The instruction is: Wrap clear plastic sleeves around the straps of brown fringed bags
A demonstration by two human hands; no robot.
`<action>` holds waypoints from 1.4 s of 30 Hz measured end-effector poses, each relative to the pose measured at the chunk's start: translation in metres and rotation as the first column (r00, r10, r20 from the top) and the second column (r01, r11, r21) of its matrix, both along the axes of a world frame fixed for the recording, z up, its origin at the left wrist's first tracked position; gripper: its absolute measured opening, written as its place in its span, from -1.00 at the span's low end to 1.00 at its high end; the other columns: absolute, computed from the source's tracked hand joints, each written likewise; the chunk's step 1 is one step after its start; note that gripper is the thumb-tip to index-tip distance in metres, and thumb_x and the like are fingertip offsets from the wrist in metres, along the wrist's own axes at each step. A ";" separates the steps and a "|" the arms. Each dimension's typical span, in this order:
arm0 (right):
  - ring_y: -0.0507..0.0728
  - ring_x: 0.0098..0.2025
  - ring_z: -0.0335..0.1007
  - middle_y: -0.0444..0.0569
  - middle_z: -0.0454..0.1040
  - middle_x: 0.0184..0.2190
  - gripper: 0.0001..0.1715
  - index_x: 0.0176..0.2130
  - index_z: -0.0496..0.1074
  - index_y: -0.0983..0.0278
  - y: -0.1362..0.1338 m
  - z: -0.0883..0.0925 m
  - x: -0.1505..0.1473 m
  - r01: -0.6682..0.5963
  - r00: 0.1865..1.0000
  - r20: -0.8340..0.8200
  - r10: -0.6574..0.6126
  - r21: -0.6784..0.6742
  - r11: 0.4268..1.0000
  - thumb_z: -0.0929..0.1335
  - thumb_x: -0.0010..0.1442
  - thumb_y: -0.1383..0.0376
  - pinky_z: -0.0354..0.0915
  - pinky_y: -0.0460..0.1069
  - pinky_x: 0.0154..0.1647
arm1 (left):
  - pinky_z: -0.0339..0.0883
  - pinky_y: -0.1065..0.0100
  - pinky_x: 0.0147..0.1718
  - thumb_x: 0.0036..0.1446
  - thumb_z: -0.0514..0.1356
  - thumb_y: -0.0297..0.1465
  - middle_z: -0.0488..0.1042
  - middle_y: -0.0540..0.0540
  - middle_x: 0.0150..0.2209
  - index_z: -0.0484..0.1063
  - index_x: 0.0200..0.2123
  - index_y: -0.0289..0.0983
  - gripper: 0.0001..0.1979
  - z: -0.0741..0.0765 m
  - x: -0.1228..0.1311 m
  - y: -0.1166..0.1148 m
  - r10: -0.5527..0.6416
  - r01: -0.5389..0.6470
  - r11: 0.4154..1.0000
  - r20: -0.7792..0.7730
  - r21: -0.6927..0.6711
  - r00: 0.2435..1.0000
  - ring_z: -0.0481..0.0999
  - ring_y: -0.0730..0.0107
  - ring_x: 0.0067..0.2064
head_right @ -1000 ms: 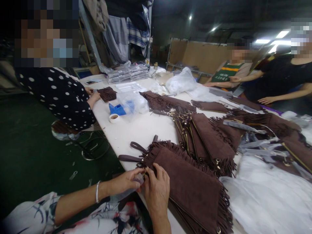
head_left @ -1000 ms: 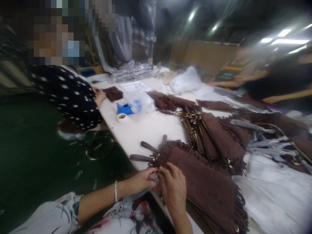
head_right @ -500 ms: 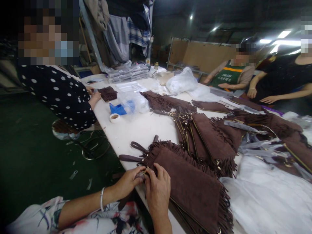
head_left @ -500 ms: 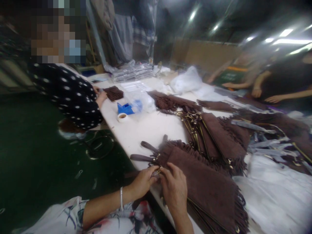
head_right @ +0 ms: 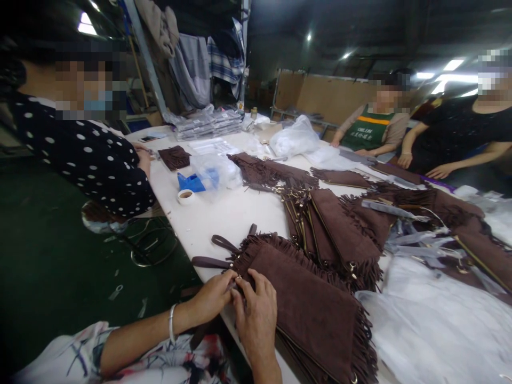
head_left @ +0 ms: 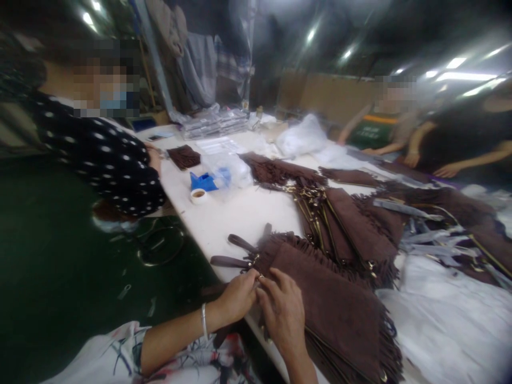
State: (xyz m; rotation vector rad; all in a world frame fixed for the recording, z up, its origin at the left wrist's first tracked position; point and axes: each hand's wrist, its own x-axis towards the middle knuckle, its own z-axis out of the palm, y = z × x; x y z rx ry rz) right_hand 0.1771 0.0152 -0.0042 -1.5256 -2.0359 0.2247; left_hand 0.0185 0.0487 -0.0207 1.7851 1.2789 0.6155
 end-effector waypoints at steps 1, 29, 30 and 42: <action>0.24 0.09 0.25 0.01 0.36 0.08 -0.73 -0.04 0.45 0.10 0.000 0.000 0.000 -0.002 1.000 -0.016 0.002 0.000 1.000 0.33 0.24 0.25 0.20 0.19 0.06 | 0.28 0.31 -0.20 0.04 0.04 -0.60 0.50 -0.11 -0.21 0.31 -0.17 -0.23 -0.72 0.000 0.001 0.000 0.009 -0.009 1.000 0.006 -0.003 1.000 0.48 0.23 -0.17; 0.23 -0.08 0.32 0.06 0.43 -0.15 -0.89 -0.32 0.33 0.25 0.027 0.010 -0.025 0.125 0.990 0.073 -0.123 -0.029 0.992 0.26 0.23 0.43 0.28 0.11 -0.06 | 0.27 0.35 -0.39 0.03 0.31 -0.21 0.53 -0.08 -0.38 0.34 -0.15 -0.34 -0.59 -0.008 -0.047 -0.004 0.240 0.129 0.818 0.536 -0.561 0.810 0.50 0.36 -0.40; 0.23 -0.08 0.32 0.07 0.43 -0.16 -0.88 -0.32 0.33 0.25 0.028 0.010 -0.024 0.127 0.989 0.077 -0.124 -0.031 0.991 0.26 0.24 0.43 0.28 0.10 -0.07 | 0.27 0.36 -0.41 0.03 0.31 -0.20 0.54 -0.08 -0.39 0.34 -0.17 -0.34 -0.60 -0.007 -0.049 -0.005 0.267 0.126 0.803 0.540 -0.583 0.798 0.50 0.36 -0.42; 0.25 -0.02 0.33 0.14 0.42 -0.11 -0.84 -0.29 0.35 0.27 0.021 0.003 -0.029 0.171 0.983 0.068 -0.172 0.021 0.985 0.22 0.30 0.36 0.29 0.14 -0.01 | 0.32 0.39 -0.47 -0.05 0.28 -0.39 0.48 0.01 -0.50 0.34 -0.37 -0.30 -0.82 -0.008 -0.022 -0.003 0.515 -0.048 0.752 0.541 -0.657 0.665 0.47 0.44 -0.52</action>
